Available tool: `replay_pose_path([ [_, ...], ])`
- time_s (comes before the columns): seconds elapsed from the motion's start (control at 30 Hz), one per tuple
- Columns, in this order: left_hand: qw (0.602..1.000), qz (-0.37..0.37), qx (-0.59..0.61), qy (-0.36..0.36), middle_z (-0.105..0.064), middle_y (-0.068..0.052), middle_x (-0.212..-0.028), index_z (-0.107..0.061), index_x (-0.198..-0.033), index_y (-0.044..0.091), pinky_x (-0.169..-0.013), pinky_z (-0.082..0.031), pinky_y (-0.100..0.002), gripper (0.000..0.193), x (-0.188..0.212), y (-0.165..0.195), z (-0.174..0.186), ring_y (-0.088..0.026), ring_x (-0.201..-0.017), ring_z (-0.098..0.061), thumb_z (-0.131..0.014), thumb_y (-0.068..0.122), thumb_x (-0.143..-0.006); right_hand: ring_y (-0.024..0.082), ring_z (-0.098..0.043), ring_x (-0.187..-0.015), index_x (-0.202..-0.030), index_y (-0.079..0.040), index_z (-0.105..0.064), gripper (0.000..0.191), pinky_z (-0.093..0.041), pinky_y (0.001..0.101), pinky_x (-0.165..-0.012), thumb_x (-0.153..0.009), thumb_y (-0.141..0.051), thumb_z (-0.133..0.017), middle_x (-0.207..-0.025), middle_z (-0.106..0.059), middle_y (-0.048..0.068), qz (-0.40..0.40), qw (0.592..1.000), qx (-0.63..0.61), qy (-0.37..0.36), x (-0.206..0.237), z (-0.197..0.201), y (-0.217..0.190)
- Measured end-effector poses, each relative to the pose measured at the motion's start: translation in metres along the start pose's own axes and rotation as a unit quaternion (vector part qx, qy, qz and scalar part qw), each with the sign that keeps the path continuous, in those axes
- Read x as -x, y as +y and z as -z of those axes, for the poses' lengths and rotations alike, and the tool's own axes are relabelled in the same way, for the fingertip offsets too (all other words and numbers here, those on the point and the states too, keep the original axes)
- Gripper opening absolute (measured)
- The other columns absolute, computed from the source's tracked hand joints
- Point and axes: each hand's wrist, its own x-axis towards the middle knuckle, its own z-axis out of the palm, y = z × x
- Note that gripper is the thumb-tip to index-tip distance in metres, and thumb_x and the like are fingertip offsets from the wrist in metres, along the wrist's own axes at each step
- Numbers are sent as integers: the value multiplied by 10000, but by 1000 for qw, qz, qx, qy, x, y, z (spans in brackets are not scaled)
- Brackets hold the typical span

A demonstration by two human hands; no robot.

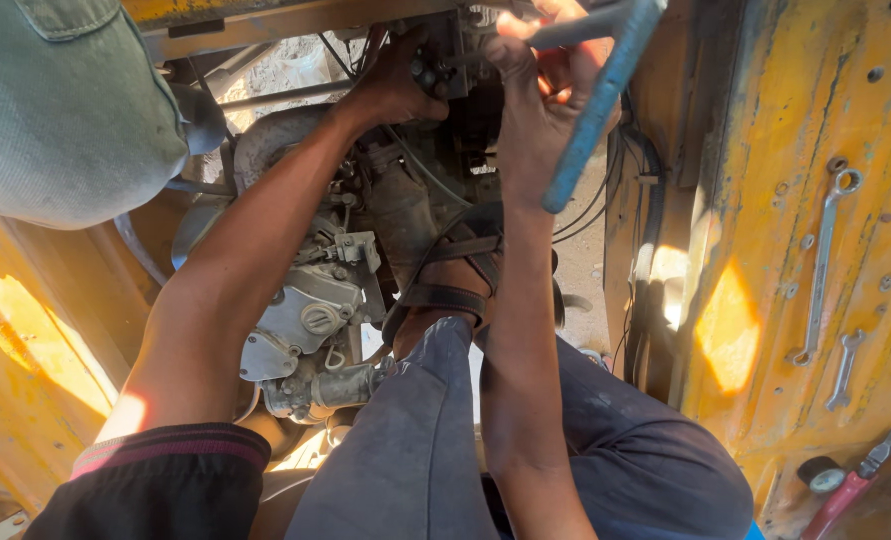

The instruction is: The person works on a vehicle engine using a wrench to loosen and remove a component. They then open a blue box to retrieve a new part.

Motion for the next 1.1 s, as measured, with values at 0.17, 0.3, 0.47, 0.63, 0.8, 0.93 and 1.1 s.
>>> replay_pose_path([
  [0.17, 1000, 6, 4, -9, -478, -208, -1537, -416, -1551, 52, -1267, -160, -479, 1135, 1, 5, 5, -434, -1512, -145, -811, 469, -573, 139, -748, -998, -1278, -18, -643, 246, -632, 292, -906, -1073, -103, -750, -1115, -762, 82, 57, 988, -145, -8, 2, -3, 0],
  [0.3, 1000, -7, 3, -7, -456, -230, -1547, -352, -1563, -2, -1278, -59, -482, 1218, -3, 8, 7, -393, -1528, -184, -848, 500, -570, 101, -702, -1070, -1445, -75, -507, 314, -574, 241, -956, -1155, -96, -624, -1179, -718, 57, 67, 996, -56, -19, 4, 4, -1],
  [0.47, 999, 1, 34, -19, -487, -217, -1531, -329, -1575, 2, -1280, 18, -468, 1232, 1, 6, 5, -399, -1551, -140, -828, 479, -554, 114, -692, -1097, -1336, -70, -559, 382, -647, 237, -857, -1026, -169, -759, -1190, -604, 34, 98, 995, -14, -31, 2, 3, -4],
  [0.63, 999, -19, 31, -8, -468, -240, -1540, -348, -1576, 13, -1263, 24, -485, 1198, 2, 3, 4, -436, -1544, -117, -844, 457, -580, 126, -783, -881, -1245, -20, -678, 343, -661, 259, -799, -1000, -212, -825, -1035, -788, 47, 46, 996, -73, 28, -2, -2, -10],
  [0.8, 999, -14, 31, 8, -443, -249, -1553, -331, -1574, -2, -1245, -30, -468, 1219, -5, -1, 0, -429, -1522, -155, -854, 479, -583, 118, -689, -1076, -1224, -19, -655, 262, -560, 291, -993, -1095, -238, -720, -1169, -696, 55, 57, 996, -70, -24, -1, 5, -24],
  [0.93, 1000, 0, 30, -3, -477, -227, -1538, -335, -1568, 0, -1265, 24, -461, 1228, -6, -4, -4, -390, -1535, -197, -862, 486, -571, 125, -570, -1172, -1230, -7, -495, 317, -519, 329, -1032, -1067, -219, -665, -1238, -519, 68, 49, 997, -1, -61, -6, 15, -27],
  [1.1, 999, 25, 34, -15, -476, -229, -1528, -335, -1583, 16, -1298, -85, -440, 1219, -3, -7, -4, -393, -1549, -196, -839, 470, -570, 231, -703, -1075, -1166, -12, -542, 249, -611, 351, -937, -1016, -46, -737, -1106, -666, 143, 26, 994, 103, -32, -11, 20, -19],
])
